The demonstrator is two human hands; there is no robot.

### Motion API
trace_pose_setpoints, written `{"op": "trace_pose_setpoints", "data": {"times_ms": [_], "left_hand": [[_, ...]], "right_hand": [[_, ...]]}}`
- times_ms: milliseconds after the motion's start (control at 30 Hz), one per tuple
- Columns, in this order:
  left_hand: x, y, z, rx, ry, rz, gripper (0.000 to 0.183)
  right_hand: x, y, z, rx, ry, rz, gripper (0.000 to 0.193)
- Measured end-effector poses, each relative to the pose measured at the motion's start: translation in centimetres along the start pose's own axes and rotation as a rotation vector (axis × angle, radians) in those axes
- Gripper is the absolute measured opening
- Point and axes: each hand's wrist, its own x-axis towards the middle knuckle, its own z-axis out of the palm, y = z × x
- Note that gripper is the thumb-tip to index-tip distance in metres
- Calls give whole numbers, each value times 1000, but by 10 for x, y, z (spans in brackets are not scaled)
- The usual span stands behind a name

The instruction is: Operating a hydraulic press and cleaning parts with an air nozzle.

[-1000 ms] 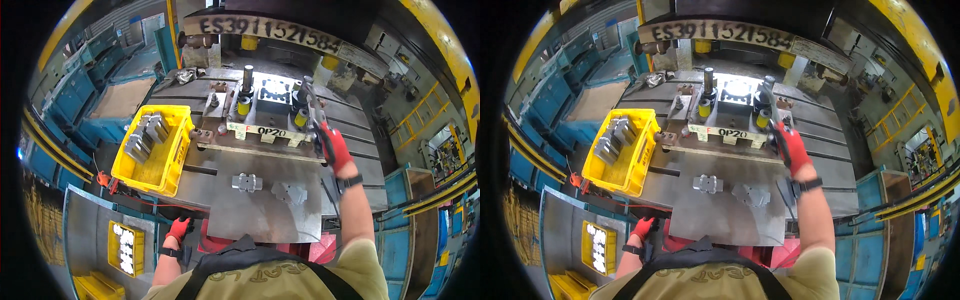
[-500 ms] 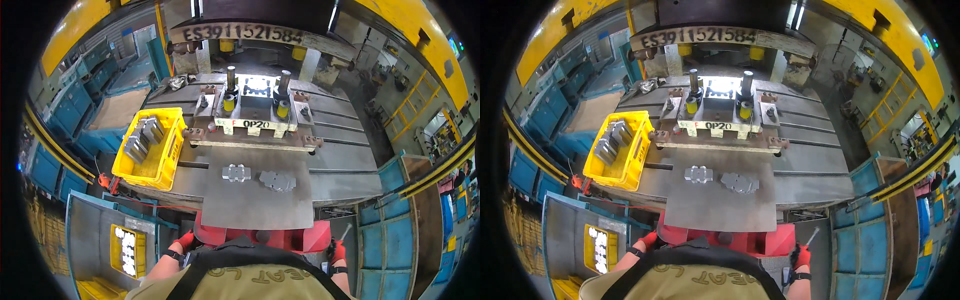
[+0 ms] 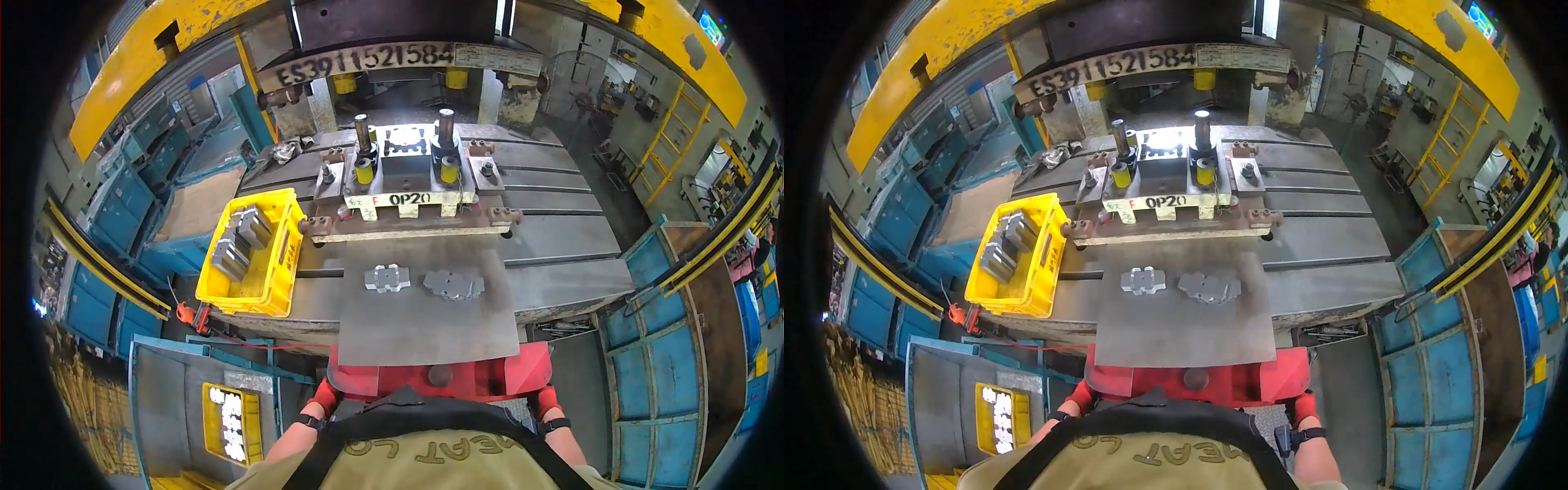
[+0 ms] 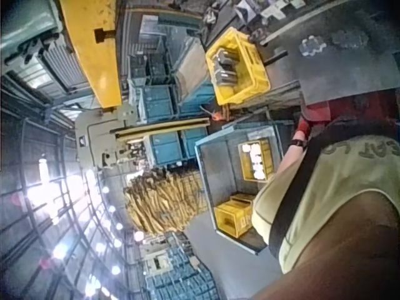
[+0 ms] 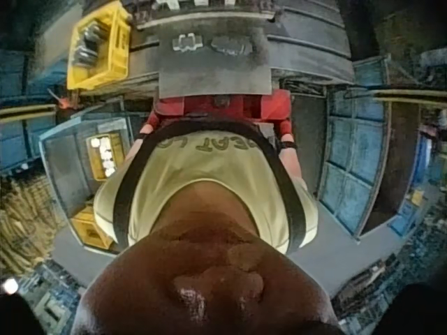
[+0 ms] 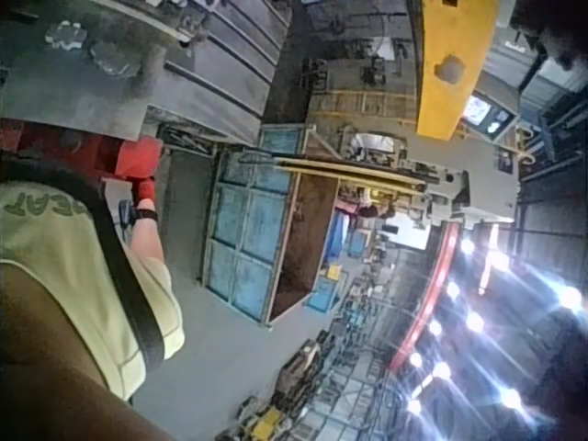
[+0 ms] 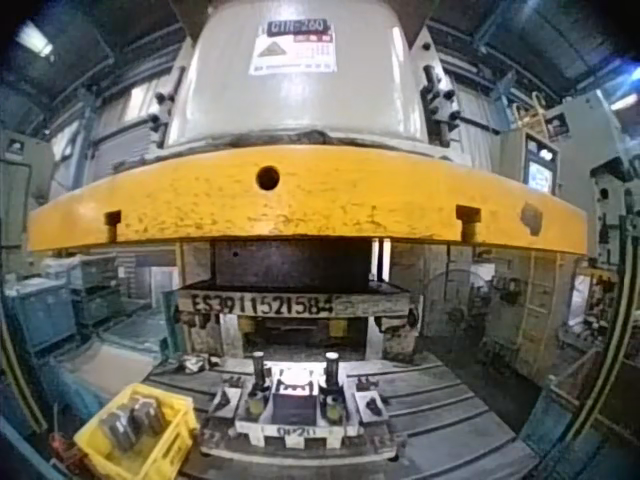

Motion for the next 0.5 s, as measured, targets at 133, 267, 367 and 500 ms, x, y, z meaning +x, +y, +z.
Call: {"op": "trace_pose_setpoints", "data": {"times_ms": [133,267,367,500], "left_hand": [[-23,27,-6,-265,12,-99,35],[-25,31,-10,-350,51,-113,37],[-25,30,-13,-200,130,-41,39],[-23,34,-14,-201,104,-40,40]], "right_hand": [[2,-1,5,297,-14,-34,18],[-6,-12,8,439,-15,-73,13],[-26,-39,3,202,-14,-124,12],[-29,-41,5,324,-21,-140,13]]}}
